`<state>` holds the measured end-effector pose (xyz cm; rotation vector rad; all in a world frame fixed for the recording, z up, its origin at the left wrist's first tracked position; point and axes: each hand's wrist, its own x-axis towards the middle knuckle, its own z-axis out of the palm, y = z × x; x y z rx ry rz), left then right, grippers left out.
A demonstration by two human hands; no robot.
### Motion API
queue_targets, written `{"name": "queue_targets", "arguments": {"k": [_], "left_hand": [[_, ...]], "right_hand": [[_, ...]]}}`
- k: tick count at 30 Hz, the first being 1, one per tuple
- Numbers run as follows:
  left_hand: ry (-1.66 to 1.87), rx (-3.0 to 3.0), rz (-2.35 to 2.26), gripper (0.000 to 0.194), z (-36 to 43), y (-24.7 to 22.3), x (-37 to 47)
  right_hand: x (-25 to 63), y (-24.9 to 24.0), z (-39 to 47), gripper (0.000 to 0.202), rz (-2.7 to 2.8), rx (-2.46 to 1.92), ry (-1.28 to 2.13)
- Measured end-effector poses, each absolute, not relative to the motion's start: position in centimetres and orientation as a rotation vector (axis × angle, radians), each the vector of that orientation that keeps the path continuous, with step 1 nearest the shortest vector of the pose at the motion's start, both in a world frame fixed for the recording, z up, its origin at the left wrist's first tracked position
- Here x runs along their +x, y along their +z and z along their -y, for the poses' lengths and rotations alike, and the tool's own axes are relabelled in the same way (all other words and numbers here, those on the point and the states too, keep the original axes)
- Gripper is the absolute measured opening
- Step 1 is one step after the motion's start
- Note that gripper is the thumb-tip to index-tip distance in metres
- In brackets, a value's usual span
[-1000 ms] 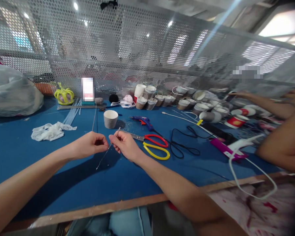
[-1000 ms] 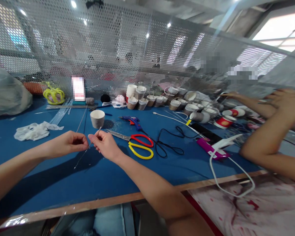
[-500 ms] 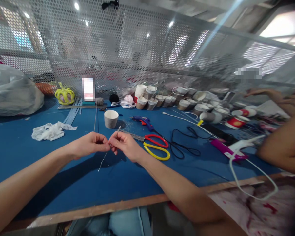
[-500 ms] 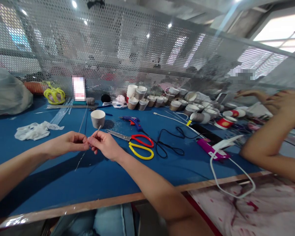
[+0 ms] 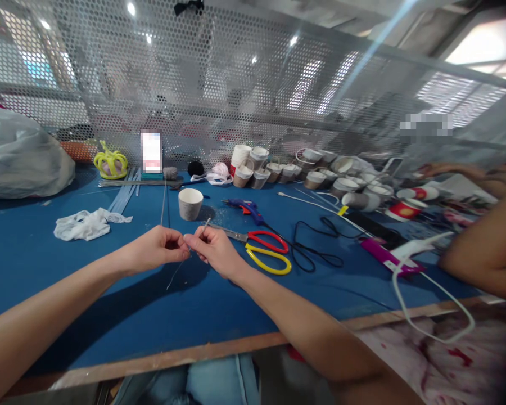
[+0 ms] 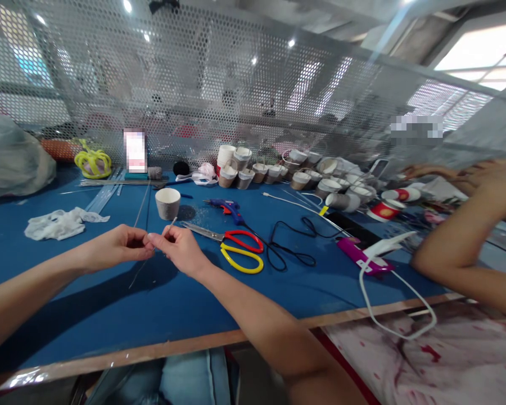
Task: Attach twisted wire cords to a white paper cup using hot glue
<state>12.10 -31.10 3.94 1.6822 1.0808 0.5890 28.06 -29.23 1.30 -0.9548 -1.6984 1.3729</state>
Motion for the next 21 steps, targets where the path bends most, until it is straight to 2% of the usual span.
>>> {"name": "queue_targets", "arguments": {"k": [6,14,21], "left_hand": [[0.544,1.611,-1.037,0.024,30.76,3.61,11.66],[0.473,1.857,-0.999,0.019,30.64,4.33,11.19],[0.471,1.932,-1.093,0.021,30.83,4.41,11.27]], "right_hand": [[28.18,1.63,29.14,0.029,1.673,-0.781,1.529],[28.33,1.39,28.85,0.028,1.707,-0.814,1.461],[28.39,1.1,28.71,0.025,1.758,-0.837,1.455]]}}
